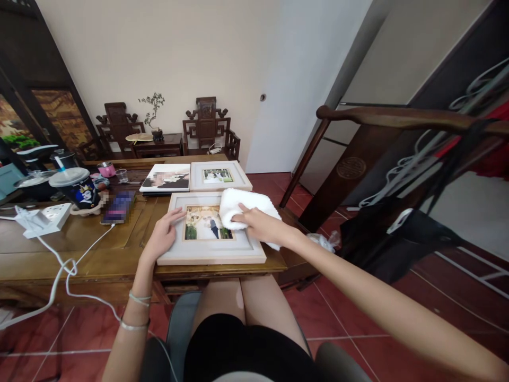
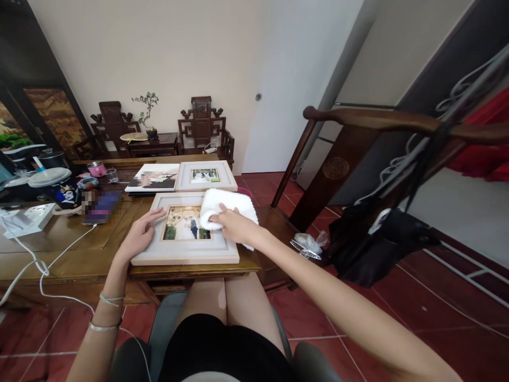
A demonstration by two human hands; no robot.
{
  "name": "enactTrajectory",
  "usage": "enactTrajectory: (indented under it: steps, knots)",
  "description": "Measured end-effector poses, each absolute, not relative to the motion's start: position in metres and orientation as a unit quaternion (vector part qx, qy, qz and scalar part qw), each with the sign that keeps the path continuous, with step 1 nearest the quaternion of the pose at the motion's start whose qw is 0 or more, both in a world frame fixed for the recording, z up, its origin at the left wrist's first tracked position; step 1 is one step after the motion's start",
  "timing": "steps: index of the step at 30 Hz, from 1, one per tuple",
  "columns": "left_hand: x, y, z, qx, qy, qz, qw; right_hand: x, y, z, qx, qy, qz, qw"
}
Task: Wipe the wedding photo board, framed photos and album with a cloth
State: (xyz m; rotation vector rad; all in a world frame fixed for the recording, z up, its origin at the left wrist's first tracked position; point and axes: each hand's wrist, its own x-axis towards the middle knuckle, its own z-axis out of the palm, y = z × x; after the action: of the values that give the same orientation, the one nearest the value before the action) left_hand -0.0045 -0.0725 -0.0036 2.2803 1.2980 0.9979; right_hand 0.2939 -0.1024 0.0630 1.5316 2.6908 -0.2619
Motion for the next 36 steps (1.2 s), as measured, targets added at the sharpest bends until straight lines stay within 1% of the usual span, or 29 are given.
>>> enactTrajectory:
  steps: [4, 6, 9, 15, 18, 22, 26, 29, 33, 36]
  knots:
    - [-0.006, -0.071, -0.004, 0.798, 0.465, 0.333, 0.187, 0.294, -0.13, 0.072, 0.464, 0.877, -0.104, 0.063]
    - [-0.006, -0.07, -0.005, 0.796, 0.471, 0.329, 0.191, 0.294, -0.132, 0.075, 0.462, 0.877, -0.108, 0.072]
    - [-0.006, -0.07, -0.007, 0.797, 0.475, 0.329, 0.177, 0.293, -0.119, 0.076, 0.476, 0.871, -0.112, 0.057]
    - [-0.006, -0.069, -0.008, 0.818, 0.457, 0.317, 0.146, 0.286, -0.072, 0.064, 0.51, 0.855, -0.093, -0.006]
    - [-0.007, -0.069, -0.007, 0.816, 0.457, 0.328, 0.135, 0.281, -0.069, 0.058, 0.519, 0.851, -0.078, -0.011]
    - [-0.006, -0.069, -0.007, 0.809, 0.466, 0.336, 0.125, 0.28, -0.099, 0.061, 0.516, 0.853, -0.08, 0.025]
    - [-0.005, -0.069, -0.009, 0.817, 0.465, 0.311, 0.14, 0.28, -0.147, 0.078, 0.488, 0.861, -0.109, 0.097]
    - [-0.005, -0.069, -0.01, 0.819, 0.462, 0.304, 0.15, 0.277, -0.169, 0.091, 0.471, 0.866, -0.114, 0.122]
    - [-0.006, -0.069, -0.011, 0.813, 0.459, 0.329, 0.141, 0.271, -0.155, 0.088, 0.481, 0.863, -0.112, 0.107]
    - [-0.006, -0.069, -0.01, 0.815, 0.451, 0.338, 0.134, 0.267, -0.119, 0.073, 0.498, 0.863, -0.061, 0.064]
